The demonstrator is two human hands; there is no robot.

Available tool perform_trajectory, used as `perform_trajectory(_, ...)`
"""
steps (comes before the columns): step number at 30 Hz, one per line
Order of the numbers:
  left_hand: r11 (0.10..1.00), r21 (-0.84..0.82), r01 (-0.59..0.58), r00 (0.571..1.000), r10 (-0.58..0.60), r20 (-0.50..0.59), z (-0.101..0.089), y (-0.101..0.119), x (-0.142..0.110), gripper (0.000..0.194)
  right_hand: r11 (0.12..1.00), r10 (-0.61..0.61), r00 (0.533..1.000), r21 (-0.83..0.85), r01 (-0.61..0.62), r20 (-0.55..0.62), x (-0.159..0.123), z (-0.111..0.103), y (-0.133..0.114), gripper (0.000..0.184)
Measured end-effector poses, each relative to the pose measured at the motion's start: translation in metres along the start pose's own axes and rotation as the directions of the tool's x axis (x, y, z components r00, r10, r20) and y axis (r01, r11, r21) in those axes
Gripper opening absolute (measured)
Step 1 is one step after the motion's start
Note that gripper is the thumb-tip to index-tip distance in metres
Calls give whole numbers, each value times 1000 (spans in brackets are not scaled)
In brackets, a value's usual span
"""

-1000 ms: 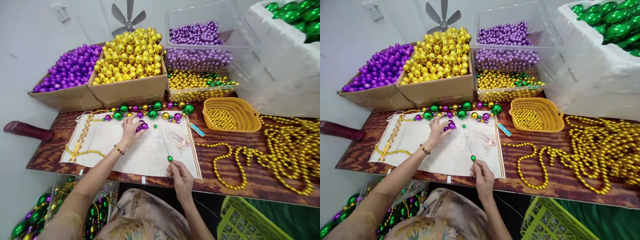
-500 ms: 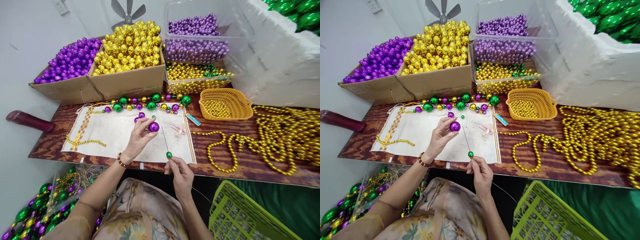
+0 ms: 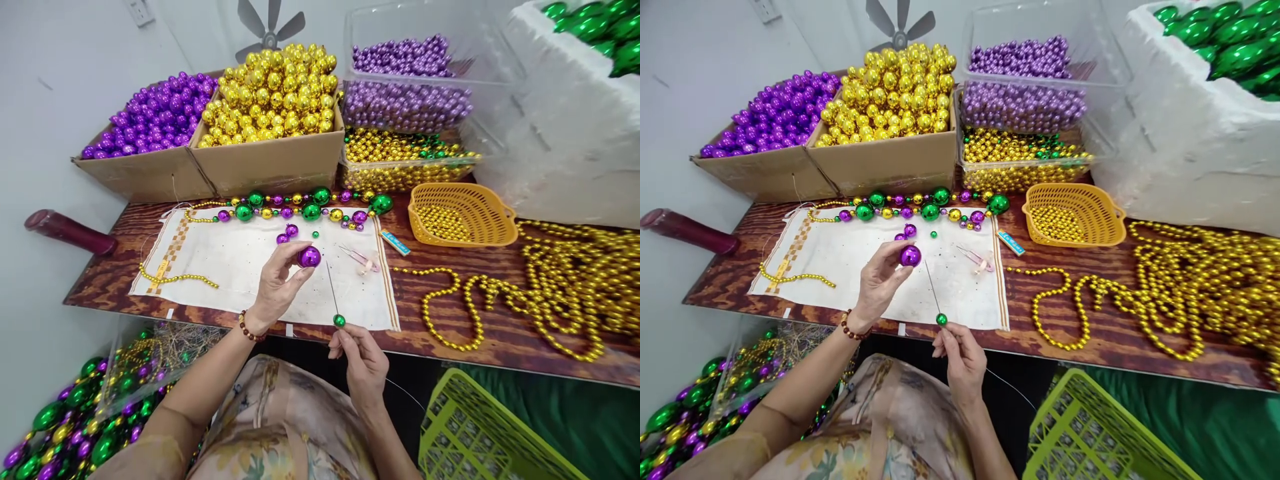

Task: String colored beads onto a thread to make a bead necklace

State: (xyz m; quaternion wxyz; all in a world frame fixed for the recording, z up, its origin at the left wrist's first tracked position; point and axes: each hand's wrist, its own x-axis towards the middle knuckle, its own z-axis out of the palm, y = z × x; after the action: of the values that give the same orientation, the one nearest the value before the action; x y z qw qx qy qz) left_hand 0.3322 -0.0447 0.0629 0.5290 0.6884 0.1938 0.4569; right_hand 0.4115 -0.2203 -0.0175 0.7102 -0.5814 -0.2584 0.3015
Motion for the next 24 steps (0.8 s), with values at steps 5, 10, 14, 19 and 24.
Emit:
perform_trajectory(5, 999, -38, 1, 1000, -1, 1, -2, 2, 2, 31, 1000, -13, 1000, -24, 13, 15, -5, 0, 1, 15)
perform_trajectory(10, 987, -125, 97, 994, -103, -40, 0, 1, 3, 29, 999, -33, 998, -38, 35, 51, -5, 0, 4, 13)
perform_trajectory(14, 934, -300, 192, 976, -212, -37, 1, 4, 7, 32, 998, -31, 998, -47, 34, 63, -5, 0, 6, 13)
perform_trajectory(19, 861, -435, 265, 956, -293, 3, 2, 13, 12, 31, 998, -33, 996, -55, 38, 79, -3, 2, 6, 13)
perform_trajectory(24, 810, -506, 296, 934, -356, -22, 3, 16, 15, 31, 997, -51, 995, -51, 56, 86, -3, 4, 8, 10)
